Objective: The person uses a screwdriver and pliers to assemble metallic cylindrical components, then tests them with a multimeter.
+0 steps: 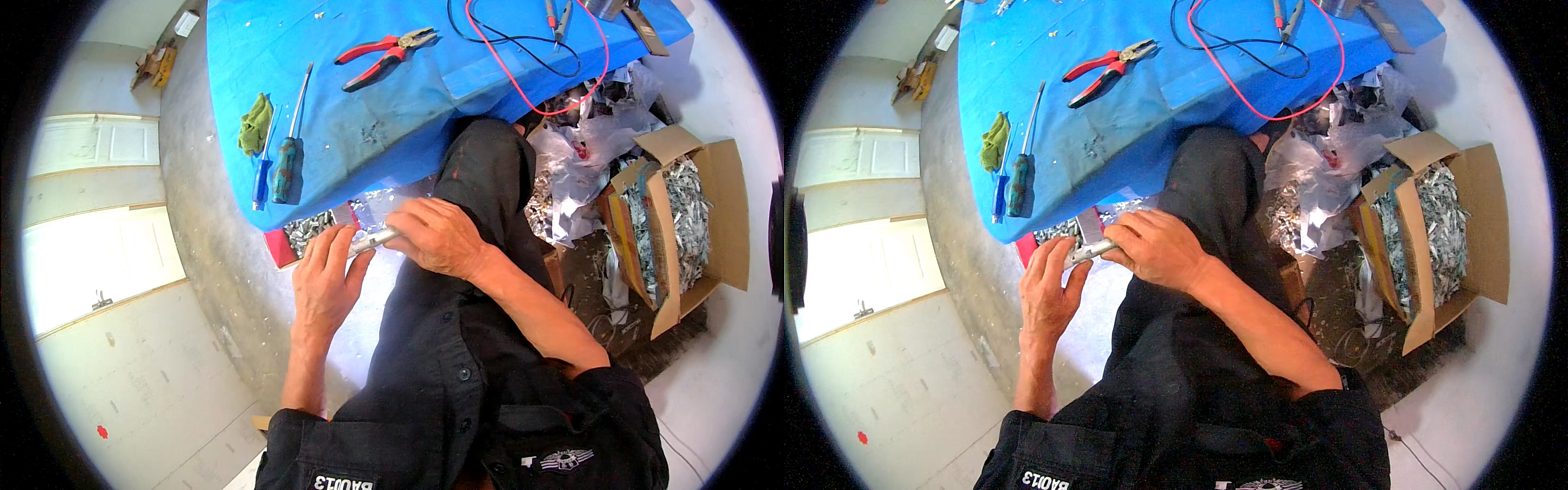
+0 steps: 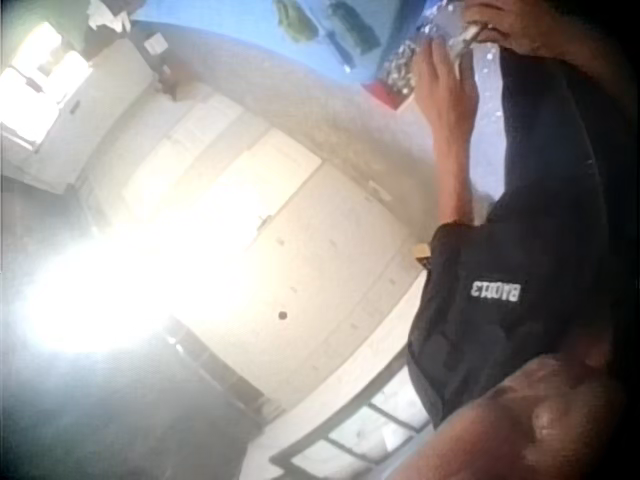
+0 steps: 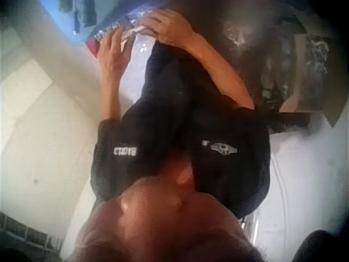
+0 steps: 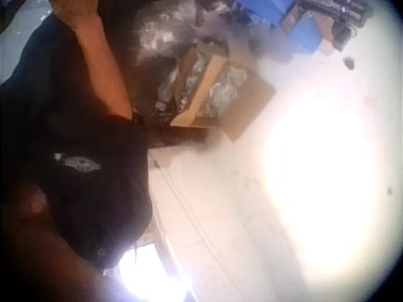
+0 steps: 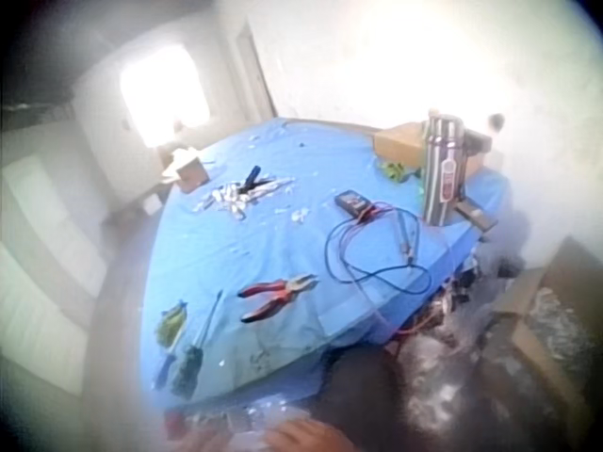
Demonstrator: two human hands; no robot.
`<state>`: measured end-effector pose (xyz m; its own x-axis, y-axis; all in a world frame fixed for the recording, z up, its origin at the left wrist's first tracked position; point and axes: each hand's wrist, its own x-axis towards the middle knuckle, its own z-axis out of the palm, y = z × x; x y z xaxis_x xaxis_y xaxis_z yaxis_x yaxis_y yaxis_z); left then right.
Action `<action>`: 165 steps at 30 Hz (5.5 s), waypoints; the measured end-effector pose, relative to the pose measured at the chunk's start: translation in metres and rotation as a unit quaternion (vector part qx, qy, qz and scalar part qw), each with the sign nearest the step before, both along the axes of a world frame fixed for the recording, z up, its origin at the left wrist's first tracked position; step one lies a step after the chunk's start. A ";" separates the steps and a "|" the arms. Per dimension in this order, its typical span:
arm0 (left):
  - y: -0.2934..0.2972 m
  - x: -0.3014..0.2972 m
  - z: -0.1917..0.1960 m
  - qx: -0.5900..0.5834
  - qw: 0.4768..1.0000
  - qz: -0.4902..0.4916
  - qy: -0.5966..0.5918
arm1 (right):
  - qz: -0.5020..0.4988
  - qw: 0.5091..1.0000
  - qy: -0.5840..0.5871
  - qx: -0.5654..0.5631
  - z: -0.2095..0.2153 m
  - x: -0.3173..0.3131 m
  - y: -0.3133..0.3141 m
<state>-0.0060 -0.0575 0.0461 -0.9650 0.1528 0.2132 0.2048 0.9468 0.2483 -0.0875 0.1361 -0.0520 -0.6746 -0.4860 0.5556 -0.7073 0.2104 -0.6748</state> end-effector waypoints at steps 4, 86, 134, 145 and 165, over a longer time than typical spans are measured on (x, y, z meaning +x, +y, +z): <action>-0.007 -0.001 0.008 0.024 0.993 0.017 -0.117 | -0.003 1.000 -0.004 0.008 0.000 0.002 0.003; 0.063 -0.050 -0.032 0.428 0.887 0.154 -0.078 | 0.171 0.711 -0.573 -0.371 0.004 -0.026 0.039; 0.016 -0.038 -0.042 0.761 0.628 0.140 -0.081 | 0.029 0.923 -0.376 -0.076 0.048 -0.009 0.023; 0.011 -0.035 -0.051 0.769 0.619 0.128 -0.100 | -0.001 0.954 -0.286 -0.090 0.030 -0.010 0.011; -0.057 -0.069 -0.007 0.077 0.953 0.272 0.109 | -0.025 0.891 -0.426 -0.154 0.010 -0.035 0.006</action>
